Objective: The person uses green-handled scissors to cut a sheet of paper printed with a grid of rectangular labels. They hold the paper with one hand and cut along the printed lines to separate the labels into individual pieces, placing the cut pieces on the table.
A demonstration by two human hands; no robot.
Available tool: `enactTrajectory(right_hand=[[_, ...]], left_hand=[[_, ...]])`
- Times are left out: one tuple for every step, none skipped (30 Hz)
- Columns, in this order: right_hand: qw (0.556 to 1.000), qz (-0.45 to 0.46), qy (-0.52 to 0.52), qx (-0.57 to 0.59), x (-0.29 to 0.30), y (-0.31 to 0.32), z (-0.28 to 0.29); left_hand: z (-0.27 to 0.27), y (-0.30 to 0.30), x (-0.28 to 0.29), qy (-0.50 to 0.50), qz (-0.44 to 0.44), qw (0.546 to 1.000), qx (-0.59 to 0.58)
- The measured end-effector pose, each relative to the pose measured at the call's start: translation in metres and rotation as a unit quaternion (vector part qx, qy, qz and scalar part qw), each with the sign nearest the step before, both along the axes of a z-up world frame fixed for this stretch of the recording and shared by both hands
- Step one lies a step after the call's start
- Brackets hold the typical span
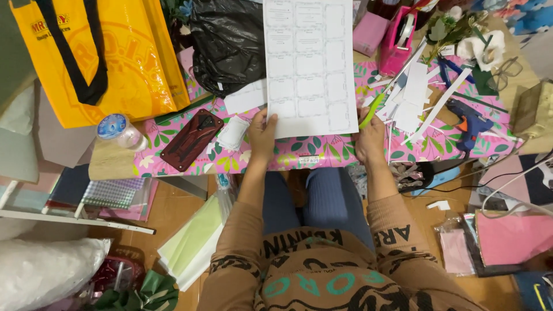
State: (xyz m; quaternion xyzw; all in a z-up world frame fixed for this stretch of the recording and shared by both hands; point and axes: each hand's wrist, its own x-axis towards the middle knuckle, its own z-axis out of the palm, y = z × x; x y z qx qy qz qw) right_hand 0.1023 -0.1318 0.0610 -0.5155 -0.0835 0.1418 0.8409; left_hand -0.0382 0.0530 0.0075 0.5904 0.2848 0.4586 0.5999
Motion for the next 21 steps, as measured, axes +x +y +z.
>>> enactTrajectory(right_hand=[[1.0, 0.0, 0.001, -0.002, 0.011, 0.0, -0.017], [1.0, 0.004, -0.014, -0.017, 0.021, -0.001, -0.034], [0.999, 0.007, -0.029, -0.032, 0.031, -0.001, -0.05], [0.999, 0.01, -0.027, -0.034, 0.036, -0.002, -0.061], [0.998, 0.012, -0.043, -0.049, 0.042, -0.003, -0.072], [0.996, 0.015, -0.057, -0.064, 0.047, -0.004, -0.084], [0.996, 0.017, -0.053, -0.065, 0.042, -0.005, -0.08], [0.995, 0.019, -0.07, -0.074, 0.039, -0.005, -0.075], [0.993, 0.02, -0.087, -0.083, 0.036, -0.004, -0.069], [0.993, 0.02, -0.084, -0.082, 0.042, -0.003, -0.079], [0.992, 0.016, -0.09, -0.085, 0.048, -0.002, -0.089], [0.991, 0.01, -0.096, -0.088, 0.055, 0.0, -0.098], [0.992, 0.01, -0.094, -0.087, 0.047, -0.002, -0.092], [0.991, 0.003, -0.1, -0.089, 0.041, -0.004, -0.086], [0.99, -0.004, -0.107, -0.091, 0.034, -0.005, -0.079], [0.99, -0.004, -0.105, -0.092, 0.042, -0.004, -0.092], [0.989, -0.01, -0.115, -0.096, 0.05, -0.003, -0.104], [0.987, -0.015, -0.128, -0.099, 0.06, -0.001, -0.115], [0.987, -0.014, -0.128, -0.1, 0.058, -0.002, -0.111], [0.984, -0.013, -0.142, -0.102, 0.054, -0.004, -0.108], [0.982, -0.013, -0.156, -0.104, 0.05, -0.006, -0.105]], left_hand=[[0.001, 0.0, 0.0, 0.001, 0.0, 1.0, -0.002], [0.002, 0.0, 0.0, -0.003, -0.005, 1.0, 0.004], [0.003, -0.001, -0.001, -0.008, -0.01, 1.0, 0.011], [0.004, -0.001, 0.0, -0.006, -0.007, 1.0, 0.009], [0.005, -0.001, 0.001, -0.011, -0.017, 1.0, 0.005], [0.005, -0.001, 0.0, -0.016, -0.028, 0.999, 0.0], [0.004, -0.003, -0.001, -0.012, -0.025, 1.0, -0.001], [0.005, -0.003, 0.0, -0.018, -0.03, 0.999, -0.005], [0.006, -0.004, 0.001, -0.024, -0.035, 0.999, -0.008], [0.007, -0.004, 0.0, -0.021, -0.035, 0.999, -0.007], [0.008, -0.005, -0.001, -0.02, -0.043, 0.999, -0.012], [0.01, -0.005, -0.001, -0.021, -0.052, 0.998, -0.017], [0.01, -0.005, -0.002, -0.018, -0.053, 0.998, -0.015], [0.011, -0.004, -0.003, -0.027, -0.056, 0.998, -0.02], [0.012, -0.004, -0.004, -0.035, -0.06, 0.997, -0.025], [0.01, -0.003, -0.003, -0.033, -0.06, 0.997, -0.026], [0.008, -0.002, -0.004, -0.038, -0.06, 0.997, -0.028], [0.006, -0.001, -0.003, -0.045, -0.059, 0.997, -0.03], [0.009, -0.002, -0.003, -0.045, -0.057, 0.997, -0.03], [0.011, -0.003, -0.003, -0.049, -0.06, 0.996, -0.034], [0.014, -0.005, -0.004, -0.053, -0.063, 0.996, -0.038]])
